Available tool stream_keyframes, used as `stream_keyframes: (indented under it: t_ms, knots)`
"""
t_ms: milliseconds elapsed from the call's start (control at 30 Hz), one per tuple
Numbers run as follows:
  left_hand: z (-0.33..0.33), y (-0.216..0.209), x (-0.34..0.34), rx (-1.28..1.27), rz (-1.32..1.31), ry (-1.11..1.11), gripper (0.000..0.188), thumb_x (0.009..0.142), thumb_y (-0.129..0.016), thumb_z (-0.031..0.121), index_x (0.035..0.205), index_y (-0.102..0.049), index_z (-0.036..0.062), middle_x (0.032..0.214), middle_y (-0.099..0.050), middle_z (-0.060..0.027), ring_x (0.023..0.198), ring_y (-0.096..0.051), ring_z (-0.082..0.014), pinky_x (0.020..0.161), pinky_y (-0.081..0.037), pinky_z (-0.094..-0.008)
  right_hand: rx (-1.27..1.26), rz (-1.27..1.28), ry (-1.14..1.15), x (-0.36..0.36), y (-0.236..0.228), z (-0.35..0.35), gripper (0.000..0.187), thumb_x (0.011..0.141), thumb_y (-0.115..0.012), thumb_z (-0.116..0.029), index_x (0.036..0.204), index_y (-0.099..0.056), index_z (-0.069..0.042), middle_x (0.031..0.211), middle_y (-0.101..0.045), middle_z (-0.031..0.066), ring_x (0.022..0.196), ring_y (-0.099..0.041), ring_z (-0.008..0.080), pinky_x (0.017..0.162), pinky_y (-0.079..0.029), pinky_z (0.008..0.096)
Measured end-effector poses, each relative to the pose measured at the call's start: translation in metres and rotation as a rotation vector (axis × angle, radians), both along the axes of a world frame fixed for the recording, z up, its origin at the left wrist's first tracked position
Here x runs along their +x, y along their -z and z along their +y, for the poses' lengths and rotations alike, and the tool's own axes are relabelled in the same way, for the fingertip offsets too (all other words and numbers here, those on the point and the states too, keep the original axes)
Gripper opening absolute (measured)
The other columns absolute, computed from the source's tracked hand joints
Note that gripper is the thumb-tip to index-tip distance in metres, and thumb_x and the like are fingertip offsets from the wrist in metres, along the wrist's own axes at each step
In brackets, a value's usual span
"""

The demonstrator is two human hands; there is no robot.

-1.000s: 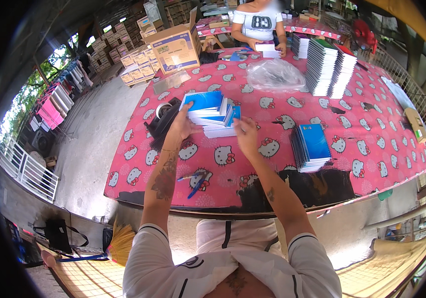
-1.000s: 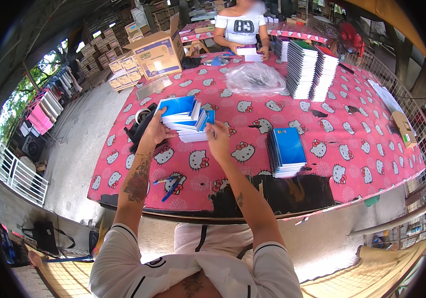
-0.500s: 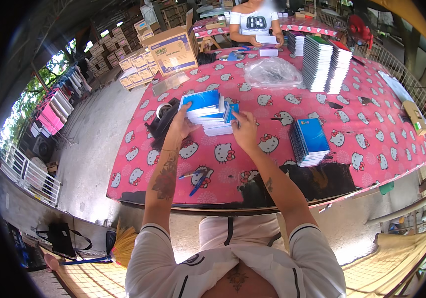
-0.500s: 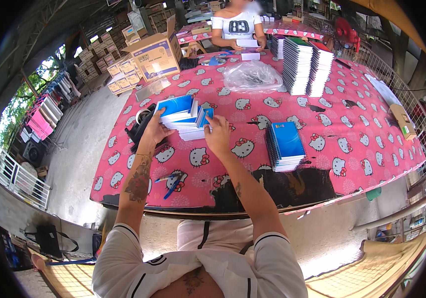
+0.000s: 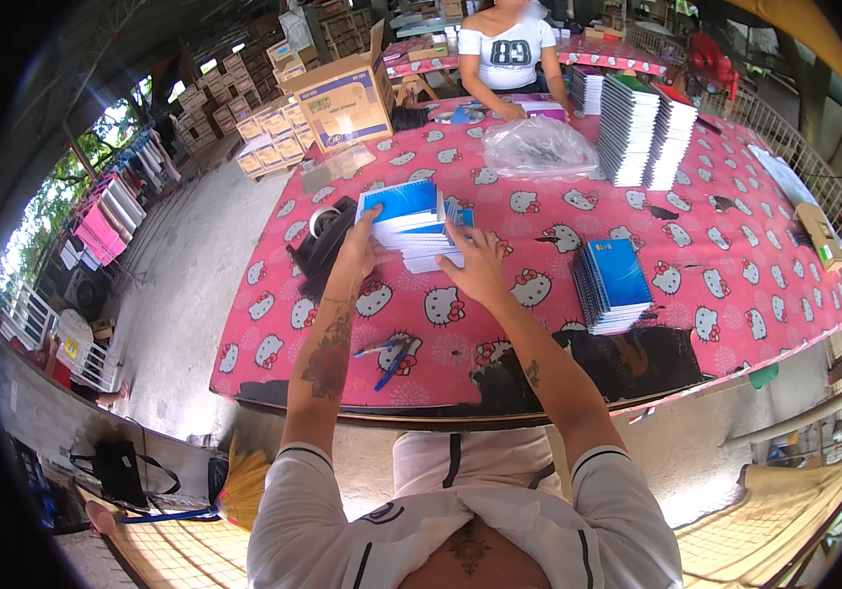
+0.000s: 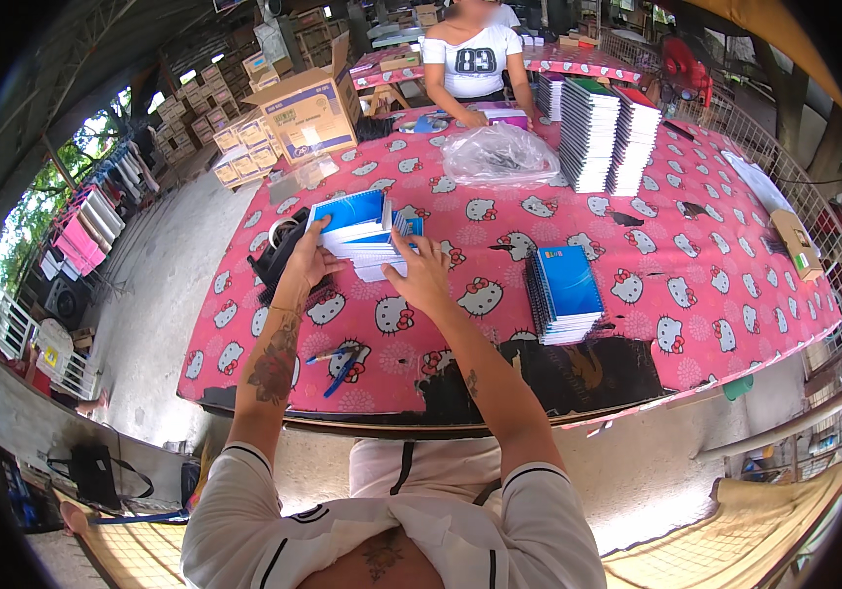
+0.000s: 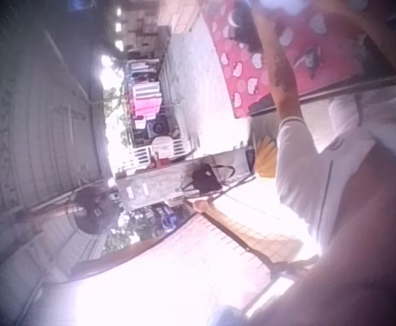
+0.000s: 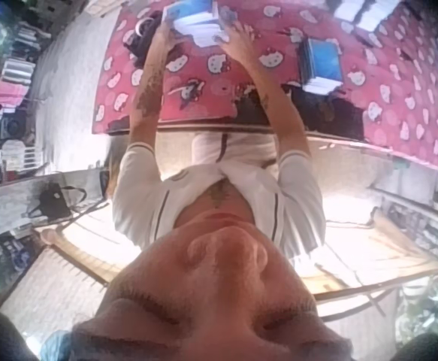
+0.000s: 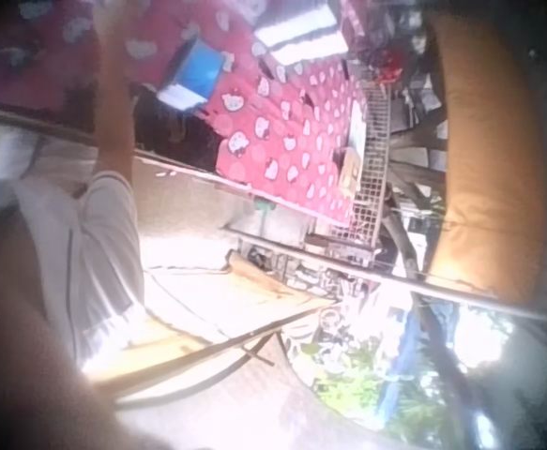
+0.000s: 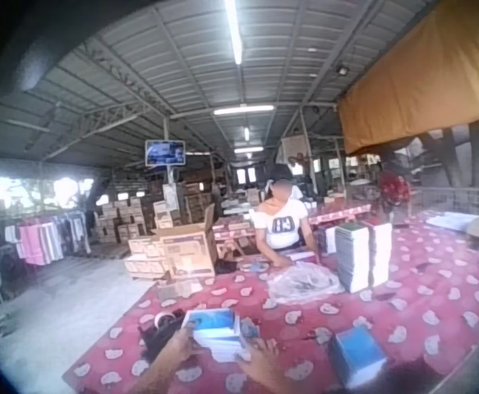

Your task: The person applies small adhesive labels to the covers of blue booklets and places them in a stack on a table.

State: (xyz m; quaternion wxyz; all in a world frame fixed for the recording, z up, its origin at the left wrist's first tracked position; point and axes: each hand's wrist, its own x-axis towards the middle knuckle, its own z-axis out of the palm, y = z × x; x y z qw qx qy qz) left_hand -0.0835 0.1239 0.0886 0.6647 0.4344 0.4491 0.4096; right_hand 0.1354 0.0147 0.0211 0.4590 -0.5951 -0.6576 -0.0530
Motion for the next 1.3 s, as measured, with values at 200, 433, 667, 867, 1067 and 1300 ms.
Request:
stream_keyframes:
  t_ms: [200, 433, 667, 867, 1067, 1300]
  knots:
    - [-0.007, -0.002, 0.003, 0.016, 0.019, -0.038, 0.082, 0.089, -0.063, 0.055, 0.145, -0.037, 0.0016, 0.134, -0.053, -0.0285, 0.116, -0.06, -0.0413, 0.098, -0.048, -0.0552, -0.175, 0.115, -0.035, 0.0, -0.009, 0.005, 0.067, 0.083, -0.074, -0.041, 0.144, -0.053, -0.024, 0.132, -0.05, 0.0071, 0.127, -0.041, 0.0307, 0.103, -0.031, 0.0556]
    - [-0.009, -0.003, 0.006, 0.036, 0.008, -0.027, 0.082, 0.088, -0.064, 0.056, 0.144, -0.039, 0.0022, 0.134, -0.054, -0.0278, 0.114, -0.061, -0.0416, 0.095, -0.05, -0.0553, 0.092, -0.089, 0.006, -0.001, 0.003, 0.012, 0.062, 0.082, -0.075, -0.036, 0.14, -0.057, -0.019, 0.137, -0.048, 0.0066, 0.129, -0.043, 0.0285, 0.105, -0.029, 0.06]
    - [-0.004, 0.001, -0.004, 0.036, -0.025, -0.023, 0.081, 0.087, -0.065, 0.056, 0.142, -0.041, 0.0009, 0.132, -0.057, -0.0257, 0.113, -0.063, -0.0406, 0.096, -0.05, -0.0558, -0.091, -0.102, -0.05, 0.001, -0.006, 0.014, 0.062, 0.085, -0.073, -0.035, 0.142, -0.054, -0.02, 0.128, -0.05, 0.0055, 0.126, -0.046, 0.0271, 0.106, -0.028, 0.0672]
    - [0.004, 0.003, -0.003, 0.01, 0.055, -0.09, 0.083, 0.084, -0.068, 0.057, 0.141, -0.043, 0.0016, 0.13, -0.056, -0.0227, 0.114, -0.06, -0.0373, 0.098, -0.047, -0.0544, -0.03, -0.21, 0.028, -0.002, -0.011, 0.018, 0.056, 0.09, -0.068, -0.039, 0.14, -0.055, -0.018, 0.114, -0.054, 0.0067, 0.117, -0.052, 0.0271, 0.108, -0.028, 0.0638]
    - [0.01, 0.007, -0.004, 0.05, 0.043, -0.259, 0.075, 0.082, -0.073, 0.047, 0.134, -0.051, -0.0024, 0.127, -0.059, -0.0239, 0.104, -0.063, -0.0398, 0.087, -0.05, -0.0545, 0.093, -0.027, 0.052, -0.01, -0.005, 0.018, 0.052, 0.09, -0.068, -0.041, 0.133, -0.059, -0.014, 0.11, -0.057, 0.0065, 0.112, -0.055, 0.0275, 0.107, -0.031, 0.0571]
    - [0.006, 0.006, -0.003, 0.049, -0.111, -0.151, 0.07, 0.085, -0.071, 0.044, 0.135, -0.049, 0.0005, 0.126, -0.06, -0.0218, 0.104, -0.065, -0.0381, 0.087, -0.052, -0.0539, 0.054, 0.132, 0.121, -0.014, 0.0, 0.038, 0.052, 0.084, -0.073, -0.045, 0.127, -0.063, -0.016, 0.118, -0.054, 0.0042, 0.117, -0.05, 0.0275, 0.103, -0.031, 0.058]
